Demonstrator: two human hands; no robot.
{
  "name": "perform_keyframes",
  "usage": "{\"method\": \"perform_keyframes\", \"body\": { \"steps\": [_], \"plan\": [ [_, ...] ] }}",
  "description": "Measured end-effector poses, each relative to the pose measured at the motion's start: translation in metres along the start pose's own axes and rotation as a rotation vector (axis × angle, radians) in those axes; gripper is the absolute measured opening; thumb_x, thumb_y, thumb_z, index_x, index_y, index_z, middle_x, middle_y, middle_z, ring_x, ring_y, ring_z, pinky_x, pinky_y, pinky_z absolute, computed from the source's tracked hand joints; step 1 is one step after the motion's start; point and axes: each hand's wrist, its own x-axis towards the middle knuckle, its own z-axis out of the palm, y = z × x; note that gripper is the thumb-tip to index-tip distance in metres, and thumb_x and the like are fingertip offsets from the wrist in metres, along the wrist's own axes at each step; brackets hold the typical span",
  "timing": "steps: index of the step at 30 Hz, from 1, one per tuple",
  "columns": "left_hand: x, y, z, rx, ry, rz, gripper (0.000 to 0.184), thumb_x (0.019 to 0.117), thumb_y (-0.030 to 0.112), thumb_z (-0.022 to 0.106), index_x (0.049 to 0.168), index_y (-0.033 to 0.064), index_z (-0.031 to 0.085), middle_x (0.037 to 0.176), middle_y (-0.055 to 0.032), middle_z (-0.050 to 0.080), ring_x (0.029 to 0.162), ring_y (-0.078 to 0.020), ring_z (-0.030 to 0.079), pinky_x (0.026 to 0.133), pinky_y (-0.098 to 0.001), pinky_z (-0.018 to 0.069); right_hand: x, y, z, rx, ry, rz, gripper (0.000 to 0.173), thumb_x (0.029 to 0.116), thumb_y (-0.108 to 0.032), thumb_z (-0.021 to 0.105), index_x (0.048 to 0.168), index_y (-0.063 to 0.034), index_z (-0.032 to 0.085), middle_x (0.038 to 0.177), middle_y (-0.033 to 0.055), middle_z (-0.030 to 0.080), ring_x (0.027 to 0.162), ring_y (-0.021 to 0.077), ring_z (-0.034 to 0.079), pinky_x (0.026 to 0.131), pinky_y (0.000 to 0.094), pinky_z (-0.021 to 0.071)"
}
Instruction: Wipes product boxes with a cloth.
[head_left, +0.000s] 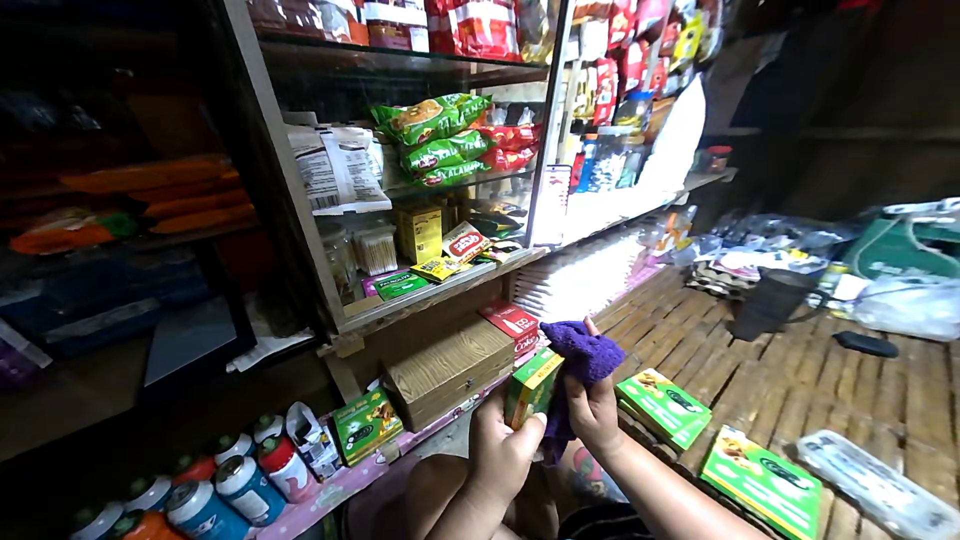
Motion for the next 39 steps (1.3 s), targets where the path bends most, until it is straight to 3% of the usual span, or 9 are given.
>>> {"method": "perform_keyframes", "body": {
  "steps": [2, 5, 9, 13, 18, 25, 31, 39],
  "plan": [
    [0.0, -0.001, 0.0, 0.039, -0.019, 0.002, 0.035, 0.0807, 0.007, 0.066, 0.114, -0.002, 0.067, 0.096, -0.0023, 0.075, 0.088, -0.0046, 0.071, 0.081, -0.0254, 0.0605, 0.002, -0.004, 0.0, 0.032, 0.033, 0.042, 0.05, 0.106, -0.035, 0.051, 0.147, -0.0059, 0.044, 0.147, 0.0075, 0.054, 0.134, 0.0096, 0.052, 0.116, 0.0328, 0.0421],
    [0.001, -0.001, -0.001, 0.112, -0.07, -0.017, 0.039, 0.0825, 0.01, 0.067, 0.12, -0.0022, 0.064, 0.101, -0.0033, 0.074, 0.093, -0.0048, 0.071, 0.085, -0.0267, 0.0599, 0.008, -0.013, -0.003, 0.063, 0.137, 0.149, 0.04, 0.1046, -0.026, 0.054, 0.135, -0.0011, 0.049, 0.125, 0.0007, 0.062, 0.119, 0.0033, 0.059, 0.106, 0.027, 0.0499],
    [-0.001, -0.002, 0.002, 0.152, -0.113, -0.059, 0.041, 0.0834, 0.013, 0.067, 0.122, -0.0016, 0.064, 0.102, -0.005, 0.074, 0.093, -0.0065, 0.071, 0.085, -0.029, 0.0596, 0.021, -0.021, -0.006, 0.202, 0.256, 0.256, 0.039, 0.104, -0.012, 0.052, 0.139, -0.0002, 0.04, 0.125, -0.0027, 0.064, 0.117, 0.0039, 0.062, 0.104, 0.0249, 0.0517],
    [-0.001, -0.004, 0.003, 0.166, -0.113, -0.054, 0.038, 0.084, 0.015, 0.067, 0.119, 0.0, 0.065, 0.1, -0.004, 0.074, 0.092, -0.007, 0.071, 0.085, -0.03, 0.0598, 0.027, -0.028, -0.006, 0.275, 0.333, 0.423, 0.044, 0.1056, -0.011, 0.047, 0.143, 0.0055, 0.031, 0.128, 0.0049, 0.059, 0.117, 0.0051, 0.061, 0.103, 0.0232, 0.0515],
    [-0.003, -0.004, 0.004, 0.08, -0.048, -0.022, 0.035, 0.0832, 0.011, 0.069, 0.115, -0.0024, 0.066, 0.097, -0.0038, 0.075, 0.089, -0.0064, 0.072, 0.083, -0.0281, 0.0609, 0.026, -0.031, -0.002, 0.374, 0.409, 0.492, 0.038, 0.1074, -0.011, 0.044, 0.142, 0.001, 0.032, 0.121, 0.0019, 0.062, 0.107, 0.0049, 0.066, 0.096, 0.0236, 0.056],
    [-0.003, 0.001, 0.002, -0.008, -0.053, -0.007, 0.035, 0.082, 0.002, 0.067, 0.115, -0.0079, 0.062, 0.096, -0.0058, 0.074, 0.088, -0.0065, 0.072, 0.082, -0.0255, 0.0609, 0.029, -0.035, -0.004, 0.441, 0.409, 0.513, 0.037, 0.1059, -0.009, 0.047, 0.139, 0.0009, 0.035, 0.12, 0.0032, 0.063, 0.106, 0.0064, 0.067, 0.095, 0.0248, 0.057],
    [-0.002, -0.002, 0.001, 0.071, -0.128, -0.002, 0.034, 0.0836, 0.001, 0.067, 0.115, -0.0088, 0.061, 0.095, -0.005, 0.074, 0.086, -0.0064, 0.072, 0.08, -0.0253, 0.0615, 0.038, -0.039, -0.016, 0.41, 0.42, 0.497, 0.034, 0.1044, -0.014, 0.054, 0.137, -0.0151, 0.044, 0.114, -0.0046, 0.068, 0.101, 0.0061, 0.068, 0.091, 0.0267, 0.0591],
    [-0.007, -0.005, 0.006, -0.083, -0.033, -0.032, 0.031, 0.0818, -0.005, 0.064, 0.113, -0.0078, 0.058, 0.093, -0.0072, 0.074, 0.084, -0.0113, 0.073, 0.079, -0.0294, 0.0627, 0.032, -0.041, -0.013, 0.465, 0.413, 0.571, 0.041, 0.1067, -0.021, 0.052, 0.145, -0.0209, 0.037, 0.122, -0.0024, 0.063, 0.107, 0.0083, 0.066, 0.091, 0.03, 0.0586]
  ]
}}
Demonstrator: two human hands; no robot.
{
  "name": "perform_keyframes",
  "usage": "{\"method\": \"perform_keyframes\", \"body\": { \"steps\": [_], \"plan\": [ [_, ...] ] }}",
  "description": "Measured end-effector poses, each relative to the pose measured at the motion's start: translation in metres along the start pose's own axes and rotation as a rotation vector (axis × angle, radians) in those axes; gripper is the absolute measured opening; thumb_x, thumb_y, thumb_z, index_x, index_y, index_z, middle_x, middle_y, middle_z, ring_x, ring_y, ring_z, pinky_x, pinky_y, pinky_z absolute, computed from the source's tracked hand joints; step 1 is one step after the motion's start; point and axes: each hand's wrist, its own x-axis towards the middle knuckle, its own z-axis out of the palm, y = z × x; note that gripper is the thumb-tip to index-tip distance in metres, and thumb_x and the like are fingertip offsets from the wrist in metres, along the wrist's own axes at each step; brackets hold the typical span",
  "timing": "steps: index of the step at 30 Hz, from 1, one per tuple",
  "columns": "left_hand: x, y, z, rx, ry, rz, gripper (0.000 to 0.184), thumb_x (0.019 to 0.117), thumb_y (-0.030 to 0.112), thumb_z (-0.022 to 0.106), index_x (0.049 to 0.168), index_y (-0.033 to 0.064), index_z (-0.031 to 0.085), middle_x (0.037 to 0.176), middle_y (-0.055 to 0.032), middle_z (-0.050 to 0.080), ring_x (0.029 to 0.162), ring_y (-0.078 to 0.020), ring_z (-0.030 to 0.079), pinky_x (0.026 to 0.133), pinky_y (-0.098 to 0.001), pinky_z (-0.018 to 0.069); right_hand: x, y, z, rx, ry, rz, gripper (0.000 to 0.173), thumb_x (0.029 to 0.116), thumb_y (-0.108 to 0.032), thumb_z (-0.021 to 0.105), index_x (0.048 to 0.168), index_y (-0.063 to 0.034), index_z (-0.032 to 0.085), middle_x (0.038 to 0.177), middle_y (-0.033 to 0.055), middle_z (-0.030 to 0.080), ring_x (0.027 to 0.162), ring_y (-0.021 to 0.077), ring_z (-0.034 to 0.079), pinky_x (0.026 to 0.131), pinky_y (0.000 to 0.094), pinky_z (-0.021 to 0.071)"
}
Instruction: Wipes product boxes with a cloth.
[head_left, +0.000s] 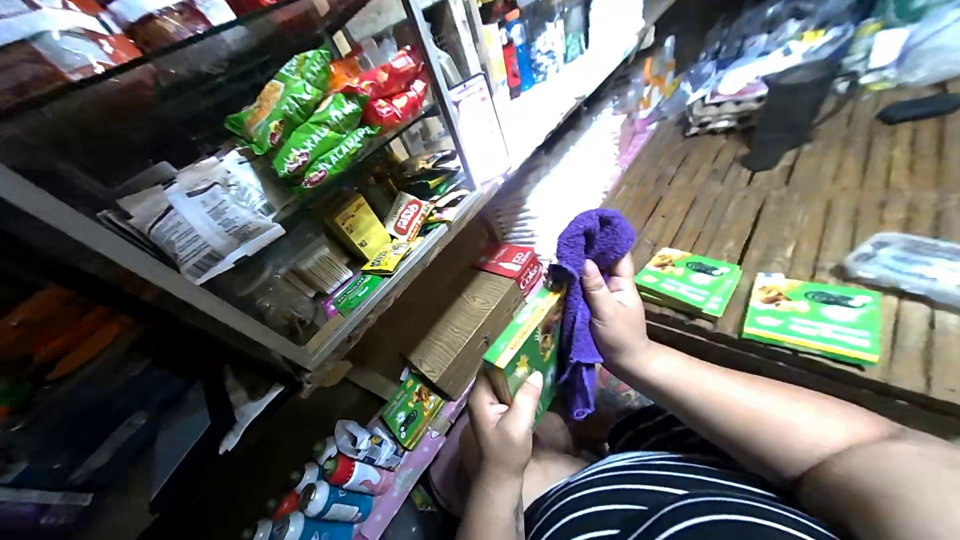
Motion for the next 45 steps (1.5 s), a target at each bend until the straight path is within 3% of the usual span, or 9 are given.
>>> {"method": "perform_keyframes", "body": {
  "steps": [5, 8, 18, 24, 31, 36, 40, 42, 45],
  "plan": [
    [0.0, -0.005, -0.002, -0.115, 0.104, 0.102, 0.027, 0.0799, -0.005, 0.065, 0.107, -0.0019, 0.063, 0.09, -0.0065, 0.075, 0.082, -0.0128, 0.074, 0.077, -0.0322, 0.0637, -0.013, -0.003, 0.005, -0.062, -0.069, 0.07, 0.034, 0.1062, -0.026, 0.052, 0.137, -0.0163, 0.043, 0.106, 0.0011, 0.064, 0.091, 0.007, 0.067, 0.077, 0.0274, 0.0593],
    [0.002, -0.005, -0.004, -0.154, 0.111, 0.163, 0.028, 0.0815, -0.007, 0.064, 0.109, 0.0003, 0.062, 0.092, -0.006, 0.075, 0.084, -0.0125, 0.074, 0.078, -0.0321, 0.0637, -0.018, 0.016, -0.002, -0.103, -0.205, -0.004, 0.047, 0.1049, -0.02, 0.056, 0.148, -0.016, 0.036, 0.125, 0.0005, 0.062, 0.108, 0.0078, 0.065, 0.093, 0.0293, 0.0585],
    [0.0, -0.011, -0.004, -0.236, 0.164, 0.262, 0.027, 0.0819, -0.006, 0.066, 0.108, 0.002, 0.064, 0.091, -0.008, 0.075, 0.084, -0.0142, 0.074, 0.078, -0.0334, 0.0635, -0.019, 0.031, -0.009, -0.263, -0.313, -0.241, 0.043, 0.1019, -0.016, 0.059, 0.138, 0.0012, 0.044, 0.123, 0.0078, 0.061, 0.113, 0.0071, 0.062, 0.098, 0.0269, 0.0547],
    [0.003, -0.007, -0.004, -0.282, 0.213, 0.389, 0.029, 0.0817, -0.004, 0.068, 0.109, 0.006, 0.066, 0.093, -0.0082, 0.076, 0.087, -0.0152, 0.075, 0.079, -0.0347, 0.0633, -0.03, 0.04, -0.01, -0.367, -0.322, -0.213, 0.047, 0.1022, -0.026, 0.059, 0.137, 0.0033, 0.048, 0.128, 0.015, 0.059, 0.12, 0.0125, 0.059, 0.104, 0.0309, 0.0504],
    [0.003, -0.003, -0.006, -0.198, 0.067, 0.277, 0.032, 0.0801, -0.005, 0.069, 0.11, 0.0061, 0.065, 0.093, -0.0058, 0.076, 0.085, -0.0128, 0.074, 0.078, -0.0331, 0.0634, -0.004, 0.022, -0.011, -0.31, -0.329, -0.386, 0.048, 0.1017, -0.026, 0.061, 0.135, 0.0071, 0.048, 0.125, 0.0133, 0.06, 0.119, 0.0098, 0.059, 0.106, 0.0293, 0.0497],
    [0.0, -0.008, -0.002, -0.151, 0.008, 0.265, 0.033, 0.0807, -0.006, 0.069, 0.112, 0.0049, 0.064, 0.095, -0.0049, 0.075, 0.088, -0.0125, 0.074, 0.081, -0.0329, 0.0631, -0.004, 0.011, -0.011, -0.227, -0.298, -0.338, 0.048, 0.1035, -0.021, 0.058, 0.141, 0.0035, 0.039, 0.124, 0.0061, 0.06, 0.116, 0.0054, 0.06, 0.103, 0.0265, 0.0526],
    [-0.005, -0.013, -0.001, -0.181, 0.099, 0.341, 0.032, 0.0809, -0.004, 0.071, 0.11, 0.0078, 0.067, 0.095, -0.0047, 0.076, 0.089, -0.0124, 0.074, 0.082, -0.0322, 0.0628, -0.025, 0.022, -0.012, -0.342, -0.266, -0.234, 0.051, 0.1037, -0.024, 0.058, 0.144, 0.0029, 0.04, 0.131, 0.0126, 0.058, 0.119, 0.0089, 0.06, 0.103, 0.0282, 0.0525],
    [-0.005, -0.015, -0.002, -0.199, 0.131, 0.403, 0.03, 0.0819, -0.002, 0.071, 0.11, 0.0092, 0.069, 0.096, -0.0043, 0.076, 0.09, -0.0125, 0.074, 0.082, -0.0322, 0.0624, -0.036, 0.032, -0.012, -0.33, -0.272, -0.123, 0.053, 0.1036, -0.028, 0.058, 0.144, 0.0017, 0.04, 0.132, 0.014, 0.057, 0.12, 0.0107, 0.059, 0.103, 0.0301, 0.0519],
    [-0.004, -0.016, -0.004, -0.206, 0.17, 0.479, 0.031, 0.0836, 0.0, 0.07, 0.113, 0.0114, 0.069, 0.098, -0.0031, 0.076, 0.092, -0.0115, 0.073, 0.083, -0.0317, 0.0621, -0.051, 0.034, -0.006, -0.084, -0.308, 0.191, 0.067, 0.1029, -0.026, 0.06, 0.156, -0.0123, 0.022, 0.133, 0.0044, 0.059, 0.115, 0.0079, 0.064, 0.099, 0.0296, 0.0564]
  ]
}}
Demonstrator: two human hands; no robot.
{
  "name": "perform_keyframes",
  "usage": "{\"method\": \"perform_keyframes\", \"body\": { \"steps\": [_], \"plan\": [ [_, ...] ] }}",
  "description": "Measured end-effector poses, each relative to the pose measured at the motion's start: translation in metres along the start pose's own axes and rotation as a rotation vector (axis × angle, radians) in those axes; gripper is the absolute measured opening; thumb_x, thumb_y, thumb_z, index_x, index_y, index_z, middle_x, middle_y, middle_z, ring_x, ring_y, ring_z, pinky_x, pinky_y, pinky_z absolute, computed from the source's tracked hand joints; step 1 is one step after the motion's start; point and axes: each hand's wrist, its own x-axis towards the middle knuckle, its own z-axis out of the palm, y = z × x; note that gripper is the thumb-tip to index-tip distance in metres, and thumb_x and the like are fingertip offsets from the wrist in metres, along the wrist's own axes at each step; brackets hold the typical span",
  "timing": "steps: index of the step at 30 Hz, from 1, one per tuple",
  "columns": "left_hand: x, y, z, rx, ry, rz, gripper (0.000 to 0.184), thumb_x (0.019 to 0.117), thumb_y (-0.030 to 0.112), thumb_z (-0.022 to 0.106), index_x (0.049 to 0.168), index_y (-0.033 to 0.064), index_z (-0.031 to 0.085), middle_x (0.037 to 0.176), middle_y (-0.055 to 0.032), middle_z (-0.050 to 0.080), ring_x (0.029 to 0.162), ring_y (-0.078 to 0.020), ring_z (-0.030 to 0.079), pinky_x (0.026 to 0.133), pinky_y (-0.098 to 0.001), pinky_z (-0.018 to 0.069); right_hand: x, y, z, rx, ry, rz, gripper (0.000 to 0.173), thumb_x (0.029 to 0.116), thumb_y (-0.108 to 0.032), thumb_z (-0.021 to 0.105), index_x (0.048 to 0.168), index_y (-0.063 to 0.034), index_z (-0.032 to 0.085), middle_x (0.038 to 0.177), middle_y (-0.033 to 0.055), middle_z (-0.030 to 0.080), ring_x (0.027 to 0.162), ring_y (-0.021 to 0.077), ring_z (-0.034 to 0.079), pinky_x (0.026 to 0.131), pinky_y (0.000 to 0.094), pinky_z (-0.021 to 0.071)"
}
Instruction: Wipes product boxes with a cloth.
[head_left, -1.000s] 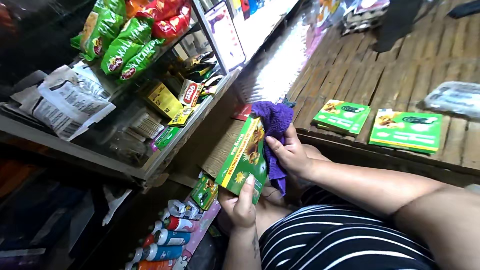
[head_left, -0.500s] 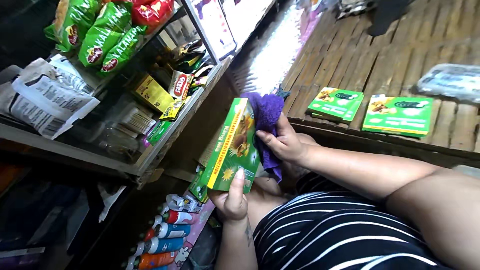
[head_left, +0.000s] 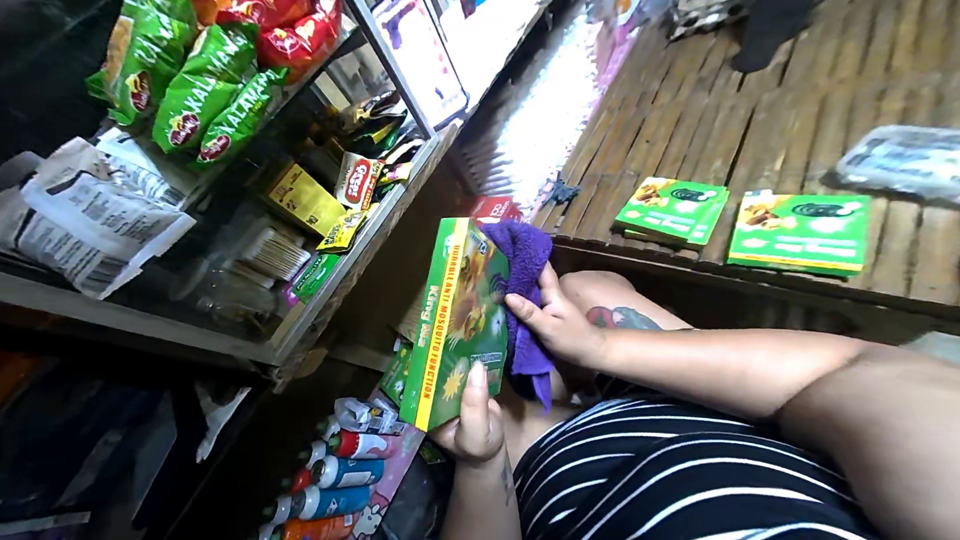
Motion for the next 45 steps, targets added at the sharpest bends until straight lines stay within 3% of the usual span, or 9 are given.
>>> {"method": "perform_keyframes", "body": {
  "steps": [9, 16, 20, 24, 28, 32, 36, 41, 45],
  "plan": [
    [0.001, 0.004, 0.011, 0.049, -0.022, -0.328, 0.03, 0.0901, 0.004, 0.067, 0.118, 0.0039, 0.056, 0.097, -0.0017, 0.074, 0.092, -0.0101, 0.073, 0.086, -0.0312, 0.0615, 0.012, -0.017, 0.006, 0.355, 0.135, 0.406, 0.065, 0.1032, -0.036, 0.058, 0.157, -0.0357, 0.021, 0.125, 0.0047, 0.066, 0.103, 0.0165, 0.071, 0.086, 0.0371, 0.0615],
    [0.004, 0.0, -0.006, -0.086, -0.28, -0.501, 0.06, 0.0884, 0.066, 0.061, 0.127, 0.0204, 0.062, 0.117, 0.0085, 0.071, 0.114, -0.0038, 0.064, 0.1, -0.0306, 0.0529, 0.038, -0.018, -0.015, 0.232, 0.284, 0.46, 0.079, 0.1018, -0.03, 0.062, 0.162, -0.021, 0.012, 0.144, 0.0085, 0.055, 0.118, 0.0154, 0.065, 0.095, 0.0352, 0.0587],
    [0.013, 0.003, -0.008, -0.072, -0.325, -0.691, 0.1, 0.083, 0.079, 0.055, 0.146, 0.0029, 0.045, 0.131, -0.0054, 0.065, 0.121, -0.0141, 0.062, 0.104, -0.039, 0.0508, 0.056, -0.025, -0.038, 0.09, 0.177, 0.401, 0.067, 0.1028, -0.029, 0.06, 0.158, -0.0195, 0.024, 0.131, 0.0075, 0.064, 0.107, 0.0147, 0.07, 0.09, 0.0338, 0.0609],
    [0.014, 0.004, 0.0, -0.071, -0.331, -0.81, 0.053, 0.0903, 0.039, 0.074, 0.122, 0.0, 0.054, 0.104, -0.0033, 0.073, 0.098, -0.0092, 0.071, 0.091, -0.0307, 0.0584, 0.06, -0.04, -0.049, -0.121, 0.025, 0.211, 0.057, 0.1013, -0.024, 0.062, 0.151, -0.0136, 0.036, 0.124, 0.0017, 0.066, 0.103, 0.0054, 0.069, 0.09, 0.0266, 0.0596],
    [0.008, 0.007, 0.016, 0.058, -0.134, -0.841, 0.03, 0.0876, -0.003, 0.061, 0.116, -0.007, 0.054, 0.093, -0.0095, 0.072, 0.087, -0.0133, 0.072, 0.084, -0.0322, 0.0613, 0.058, -0.032, -0.053, -0.481, -0.112, -0.134, 0.049, 0.098, -0.035, 0.063, 0.135, -0.0043, 0.055, 0.122, 0.0048, 0.066, 0.11, 0.0035, 0.063, 0.098, 0.0269, 0.0532],
    [0.003, 0.007, 0.017, 0.143, -0.114, -0.794, 0.033, 0.0827, -0.006, 0.06, 0.115, -0.0056, 0.053, 0.093, -0.0074, 0.071, 0.088, -0.0112, 0.072, 0.083, -0.0299, 0.0611, 0.048, -0.022, -0.044, -0.688, -0.113, -0.444, 0.049, 0.1009, -0.047, 0.053, 0.123, -0.0049, 0.066, 0.139, 0.0219, 0.054, 0.136, 0.0276, 0.049, 0.113, 0.0444, 0.042],
    [0.001, 0.006, 0.017, 0.168, -0.123, -0.716, 0.03, 0.0786, -0.008, 0.06, 0.108, -0.0033, 0.057, 0.091, -0.0036, 0.071, 0.087, -0.0078, 0.07, 0.083, -0.0269, 0.0599, 0.037, -0.028, -0.027, -0.725, -0.26, -0.656, 0.06, 0.1037, -0.061, 0.034, 0.106, -0.0112, 0.067, 0.155, 0.018, 0.045, 0.153, 0.0435, 0.022, 0.123, 0.0616, 0.0217],
    [-0.01, 0.004, 0.005, 0.212, -0.11, -0.694, 0.027, 0.0804, -0.009, 0.064, 0.1, 0.0096, 0.062, 0.084, 0.0105, 0.069, 0.083, 0.0035, 0.066, 0.079, -0.0185, 0.0564, 0.022, -0.029, -0.008, -0.611, -0.451, -0.794, 0.049, 0.1068, -0.053, 0.036, 0.094, -0.0144, 0.063, 0.144, 0.012, 0.057, 0.149, 0.0333, 0.037, 0.123, 0.0632, 0.0197],
    [-0.007, 0.002, 0.012, 0.188, -0.135, -0.688, 0.024, 0.0771, -0.012, 0.06, 0.094, 0.0042, 0.062, 0.082, 0.0037, 0.07, 0.081, -0.0019, 0.068, 0.078, -0.0221, 0.0584, 0.035, -0.03, -0.016, -0.69, -0.448, -0.815, 0.047, 0.108, -0.049, 0.036, 0.097, -0.0138, 0.067, 0.135, 0.0109, 0.064, 0.143, 0.0302, 0.046, 0.121, 0.0596, 0.028]
  ]
}}
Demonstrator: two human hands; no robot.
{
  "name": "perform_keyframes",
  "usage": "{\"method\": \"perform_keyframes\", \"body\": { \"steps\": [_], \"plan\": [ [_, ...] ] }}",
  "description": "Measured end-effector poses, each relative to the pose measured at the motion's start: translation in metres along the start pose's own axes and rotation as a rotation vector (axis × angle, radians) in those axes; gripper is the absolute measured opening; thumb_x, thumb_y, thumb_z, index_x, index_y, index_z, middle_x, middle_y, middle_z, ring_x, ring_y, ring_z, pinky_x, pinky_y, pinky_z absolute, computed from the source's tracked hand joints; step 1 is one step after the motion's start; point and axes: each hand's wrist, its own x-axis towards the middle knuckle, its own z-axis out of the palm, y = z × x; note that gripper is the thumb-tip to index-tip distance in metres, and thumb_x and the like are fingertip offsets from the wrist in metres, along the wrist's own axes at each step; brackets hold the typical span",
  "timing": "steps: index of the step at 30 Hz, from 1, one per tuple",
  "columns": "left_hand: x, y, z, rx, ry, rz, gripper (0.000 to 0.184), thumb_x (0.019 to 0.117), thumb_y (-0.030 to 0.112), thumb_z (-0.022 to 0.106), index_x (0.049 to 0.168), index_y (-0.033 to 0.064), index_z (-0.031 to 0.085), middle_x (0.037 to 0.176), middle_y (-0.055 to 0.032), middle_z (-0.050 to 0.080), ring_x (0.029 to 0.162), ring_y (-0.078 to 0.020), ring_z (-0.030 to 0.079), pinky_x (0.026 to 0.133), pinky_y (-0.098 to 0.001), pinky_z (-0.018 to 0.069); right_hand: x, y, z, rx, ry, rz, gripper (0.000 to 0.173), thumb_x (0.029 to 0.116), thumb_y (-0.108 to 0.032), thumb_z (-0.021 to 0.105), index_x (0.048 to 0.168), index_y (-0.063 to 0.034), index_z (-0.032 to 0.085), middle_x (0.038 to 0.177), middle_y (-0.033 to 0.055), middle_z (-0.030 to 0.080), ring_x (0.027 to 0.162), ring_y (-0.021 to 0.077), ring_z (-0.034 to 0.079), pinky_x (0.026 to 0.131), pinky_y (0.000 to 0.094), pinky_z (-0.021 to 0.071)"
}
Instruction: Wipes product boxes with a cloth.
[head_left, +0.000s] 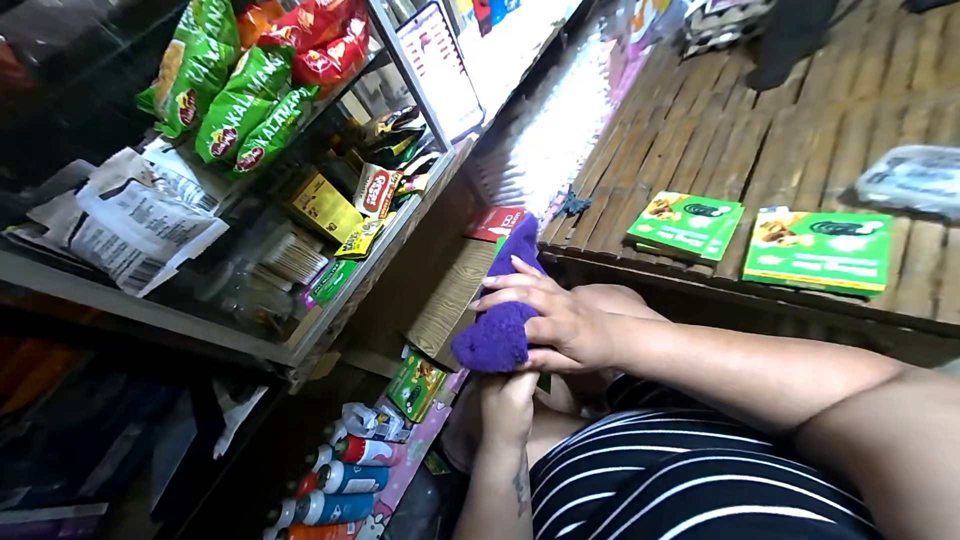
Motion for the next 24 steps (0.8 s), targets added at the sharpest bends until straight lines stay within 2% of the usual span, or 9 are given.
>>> {"method": "perform_keyframes", "body": {
  "steps": [4, 7, 9, 12, 15, 17, 21, 24],
  "plan": [
    [0.002, 0.006, 0.006, -0.004, 0.008, -0.075, 0.027, 0.0745, -0.01, 0.06, 0.101, -0.003, 0.058, 0.085, -0.0053, 0.07, 0.081, -0.0084, 0.07, 0.078, -0.0263, 0.0596, -0.002, 0.015, -0.009, -0.121, 0.054, 0.147, 0.049, 0.107, -0.046, 0.038, 0.103, -0.0085, 0.07, 0.13, 0.0171, 0.064, 0.14, 0.0351, 0.047, 0.121, 0.0607, 0.0285],
    [0.002, 0.005, 0.006, 0.015, 0.021, -0.081, 0.03, 0.0737, -0.01, 0.06, 0.103, -0.0035, 0.058, 0.086, -0.0052, 0.07, 0.082, -0.0075, 0.07, 0.078, -0.0249, 0.0592, -0.001, 0.017, -0.011, -0.131, 0.083, 0.217, 0.048, 0.1065, -0.046, 0.041, 0.107, -0.008, 0.071, 0.129, 0.0167, 0.064, 0.142, 0.0355, 0.045, 0.121, 0.0583, 0.0292],
    [0.002, 0.004, 0.006, 0.021, 0.019, -0.073, 0.028, 0.0735, -0.01, 0.06, 0.1, -0.0021, 0.058, 0.085, -0.0043, 0.069, 0.081, -0.007, 0.069, 0.077, -0.0245, 0.0592, 0.0, 0.01, -0.012, -0.092, 0.079, 0.202, 0.044, 0.1064, -0.042, 0.043, 0.106, -0.0078, 0.069, 0.127, 0.0161, 0.064, 0.142, 0.0345, 0.044, 0.121, 0.0571, 0.0293],
    [0.002, 0.001, 0.005, 0.04, -0.011, -0.04, 0.026, 0.074, -0.011, 0.06, 0.098, 0.0004, 0.061, 0.084, -0.0011, 0.07, 0.081, -0.0051, 0.069, 0.077, -0.0244, 0.0589, 0.001, -0.005, -0.01, -0.02, 0.002, 0.164, 0.046, 0.1066, -0.045, 0.041, 0.105, -0.0092, 0.069, 0.128, 0.0147, 0.063, 0.142, 0.0309, 0.045, 0.122, 0.0575, 0.0275],
    [-0.005, -0.001, 0.0, 0.064, 0.012, -0.048, 0.023, 0.0851, -0.008, 0.061, 0.104, 0.0056, 0.063, 0.087, 0.0057, 0.069, 0.086, 0.0008, 0.066, 0.081, -0.0202, 0.0558, -0.001, -0.016, 0.002, 0.096, -0.022, 0.084, 0.047, 0.1074, -0.047, 0.04, 0.101, -0.0095, 0.068, 0.122, 0.0138, 0.066, 0.139, 0.0303, 0.048, 0.122, 0.0602, 0.0266],
    [-0.01, -0.001, -0.003, 0.08, 0.026, -0.074, 0.024, 0.0884, -0.009, 0.059, 0.108, 0.0043, 0.06, 0.089, 0.0069, 0.065, 0.087, 0.0028, 0.062, 0.082, -0.0183, 0.0527, -0.001, -0.02, 0.006, 0.138, -0.038, 0.046, 0.045, 0.1079, -0.047, 0.039, 0.1, -0.0102, 0.065, 0.122, 0.0141, 0.066, 0.139, 0.0302, 0.049, 0.122, 0.061, 0.0261],
    [-0.007, -0.006, -0.002, 0.02, 0.036, -0.033, 0.022, 0.0862, -0.008, 0.062, 0.102, 0.0064, 0.064, 0.088, 0.0067, 0.068, 0.087, 0.0011, 0.065, 0.083, -0.0204, 0.0545, 0.0, -0.013, 0.003, 0.141, -0.052, -0.003, 0.046, 0.1079, -0.046, 0.04, 0.099, -0.0094, 0.066, 0.119, 0.0151, 0.068, 0.134, 0.0304, 0.054, 0.12, 0.0586, 0.0307],
    [-0.004, -0.007, 0.001, -0.016, 0.036, -0.039, 0.025, 0.08, -0.012, 0.066, 0.096, 0.0068, 0.065, 0.083, 0.0063, 0.069, 0.083, 0.0002, 0.066, 0.08, -0.0209, 0.0565, -0.001, -0.007, -0.002, 0.098, -0.082, -0.007, 0.046, 0.1079, -0.047, 0.039, 0.101, -0.0111, 0.066, 0.121, 0.014, 0.068, 0.133, 0.0283, 0.055, 0.12, 0.0562, 0.0311]
  ]
}}
